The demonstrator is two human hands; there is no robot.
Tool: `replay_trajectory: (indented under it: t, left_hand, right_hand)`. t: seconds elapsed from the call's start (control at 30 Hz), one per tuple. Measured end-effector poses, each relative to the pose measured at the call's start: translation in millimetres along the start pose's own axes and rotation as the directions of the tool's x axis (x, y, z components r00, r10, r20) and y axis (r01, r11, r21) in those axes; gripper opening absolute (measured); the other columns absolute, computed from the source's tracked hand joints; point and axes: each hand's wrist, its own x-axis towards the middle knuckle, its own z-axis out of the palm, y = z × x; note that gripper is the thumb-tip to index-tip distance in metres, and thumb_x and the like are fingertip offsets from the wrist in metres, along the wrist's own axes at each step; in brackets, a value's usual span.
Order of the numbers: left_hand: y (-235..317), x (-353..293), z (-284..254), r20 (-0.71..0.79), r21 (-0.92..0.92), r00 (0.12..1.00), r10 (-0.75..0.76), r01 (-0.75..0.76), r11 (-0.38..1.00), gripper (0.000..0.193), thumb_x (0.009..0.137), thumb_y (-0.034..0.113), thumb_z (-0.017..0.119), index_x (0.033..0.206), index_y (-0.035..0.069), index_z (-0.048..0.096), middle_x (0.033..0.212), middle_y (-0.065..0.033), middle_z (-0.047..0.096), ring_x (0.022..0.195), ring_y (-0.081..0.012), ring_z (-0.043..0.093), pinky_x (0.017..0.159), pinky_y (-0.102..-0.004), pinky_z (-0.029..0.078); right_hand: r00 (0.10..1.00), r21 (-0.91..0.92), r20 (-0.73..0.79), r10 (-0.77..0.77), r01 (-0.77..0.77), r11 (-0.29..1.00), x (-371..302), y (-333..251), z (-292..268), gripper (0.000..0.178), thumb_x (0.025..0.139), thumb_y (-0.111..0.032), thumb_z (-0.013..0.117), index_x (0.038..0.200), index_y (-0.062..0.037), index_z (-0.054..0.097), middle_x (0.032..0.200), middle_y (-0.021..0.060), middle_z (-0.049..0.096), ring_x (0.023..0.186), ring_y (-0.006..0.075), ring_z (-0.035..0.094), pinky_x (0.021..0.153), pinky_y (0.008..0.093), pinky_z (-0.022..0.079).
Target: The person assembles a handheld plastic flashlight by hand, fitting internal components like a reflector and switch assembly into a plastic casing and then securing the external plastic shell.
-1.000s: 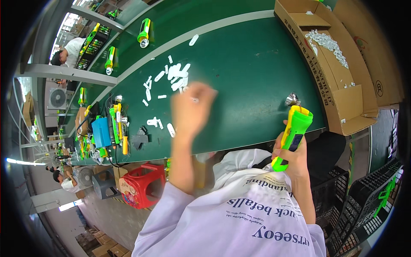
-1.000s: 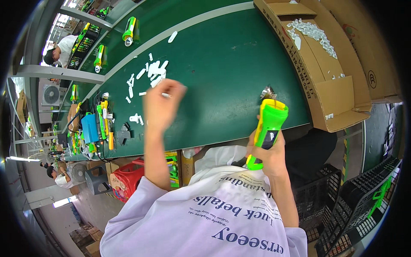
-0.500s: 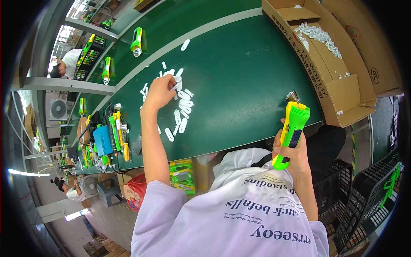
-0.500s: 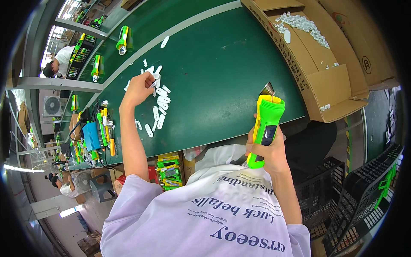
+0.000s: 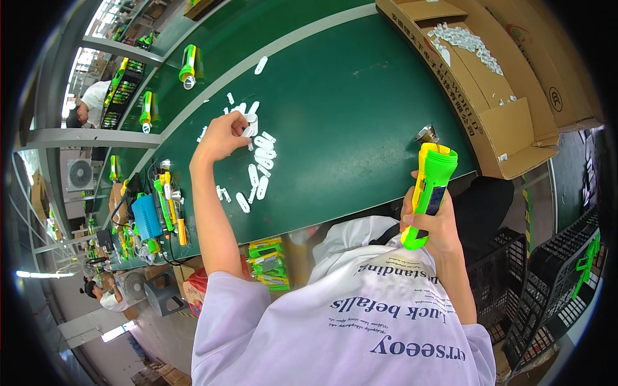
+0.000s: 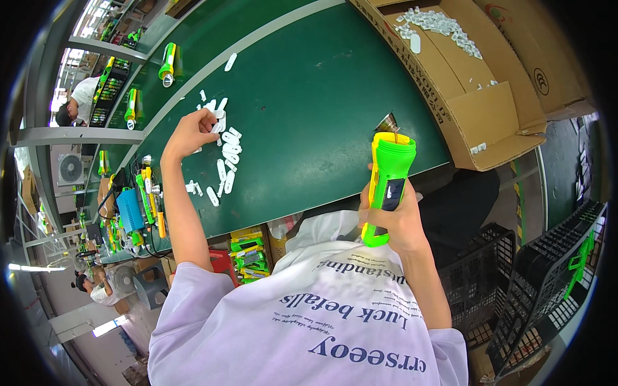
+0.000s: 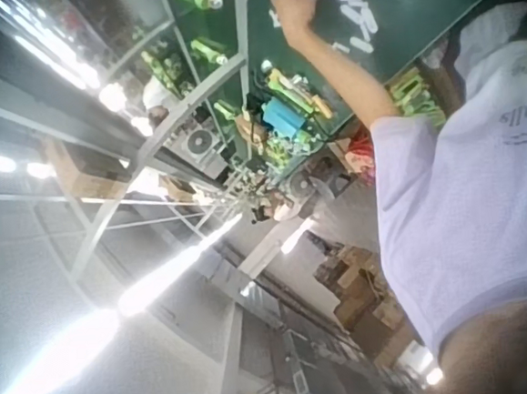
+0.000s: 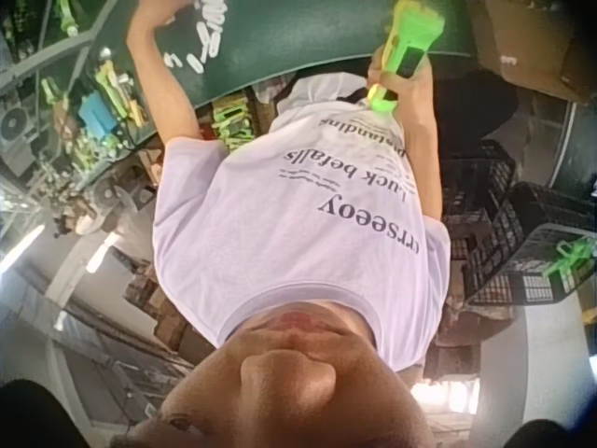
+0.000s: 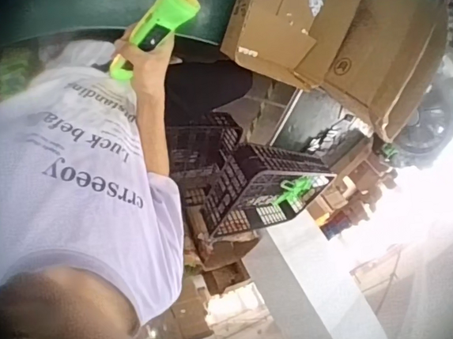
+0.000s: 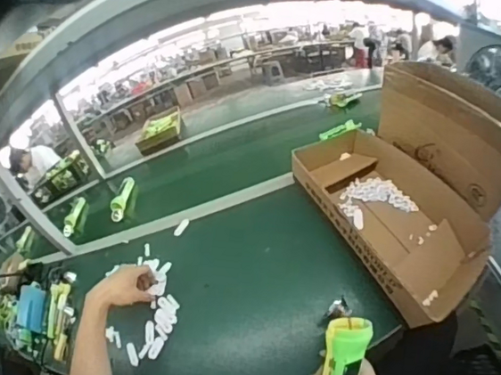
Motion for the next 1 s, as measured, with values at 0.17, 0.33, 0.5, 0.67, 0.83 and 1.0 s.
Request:
replay_trajectory:
  t: [0.17, 0.33, 0.5, 0.67, 0.83, 1.0]
  left_hand:
    - [-3.5, -2.6, 3.1, -0.041, 0.022, 0.998, 0.053, -0.052, 0.998, 0.033, 0.065, 0.005, 0.076, 0.093, 0.001, 0.059, 0.075, -0.0009, 0.052, 0.070, -0.0125, 0.049, 0.064, -0.0280, 0.043]
    - [-10.2, -12.0, 3.5, -0.064, -0.080, 0.998, 0.001, -0.006, 0.997, 0.033, 0.067, 0.001, 0.076, 0.096, 0.002, 0.061, 0.075, -0.0006, 0.053, 0.068, -0.0100, 0.050, 0.063, -0.0252, 0.044]
    - [-9.1, -9.8, 8.9, -0.092, -0.070, 0.994, 0.063, -0.070, 0.995, 0.035, 0.068, 0.000, 0.075, 0.101, 0.004, 0.063, 0.076, -0.0006, 0.053, 0.066, -0.0098, 0.051, 0.061, -0.0245, 0.044]
    - [3.0, -20.8, 7.0, -0.095, -0.167, 0.995, -0.044, 0.028, 0.986, 0.041, 0.071, -0.001, 0.075, 0.110, 0.004, 0.062, 0.084, -0.0016, 0.054, 0.066, -0.0083, 0.053, 0.059, -0.0231, 0.044]
    - [48.9, -46.6, 19.6, -0.207, -0.475, 0.978, 0.006, -0.106, 0.874, 0.039, 0.075, -0.005, 0.070, 0.112, 0.001, 0.059, 0.089, -0.0018, 0.056, 0.078, -0.0080, 0.055, 0.066, -0.0214, 0.046]
    - [155.3, -66.9, 93.7, -0.141, -0.832, 0.951, 0.277, -0.265, 0.487, 0.044, 0.071, -0.004, 0.076, 0.113, 0.000, 0.060, 0.102, -0.0086, 0.063, 0.097, -0.0187, 0.064, 0.083, -0.0302, 0.053]
  right_hand:
    - [0.997, 0.109, 0.071, -0.013, 0.005, 0.994, 0.9, 2.5, -6.7, 0.068, 0.060, 0.013, 0.067, 0.124, -0.0005, 0.045, 0.080, 0.0097, 0.059, 0.063, 0.0203, 0.062, 0.056, 0.0342, 0.053]
    - [0.988, 0.101, 0.157, 0.014, -0.030, 0.994, 5.5, 1.3, -9.5, 0.071, 0.059, 0.010, 0.068, 0.125, -0.0019, 0.044, 0.078, 0.0089, 0.057, 0.062, 0.0210, 0.062, 0.056, 0.0352, 0.055]
    - [0.986, 0.109, 0.167, -0.001, -0.018, 0.994, 5.8, -1.2, -12.8, 0.069, 0.059, 0.009, 0.068, 0.123, -0.0026, 0.044, 0.077, 0.0085, 0.057, 0.062, 0.0208, 0.062, 0.057, 0.0349, 0.055]
    - [0.986, 0.116, 0.167, 0.027, -0.047, 0.992, 4.1, -1.5, -12.3, 0.069, 0.059, 0.009, 0.068, 0.123, -0.0028, 0.044, 0.077, 0.0085, 0.058, 0.062, 0.0206, 0.061, 0.057, 0.0346, 0.055]
    - [0.989, 0.111, 0.149, 0.007, -0.024, 0.994, 3.4, -2.8, -12.3, 0.069, 0.059, 0.009, 0.068, 0.122, -0.0024, 0.044, 0.078, 0.0089, 0.058, 0.061, 0.0205, 0.061, 0.057, 0.0346, 0.054]
    - [0.994, 0.111, 0.109, 0.006, -0.018, 0.994, 4.6, -0.4, -12.1, 0.069, 0.058, 0.008, 0.069, 0.122, -0.0021, 0.044, 0.078, 0.0092, 0.058, 0.062, 0.0207, 0.061, 0.057, 0.0346, 0.054]
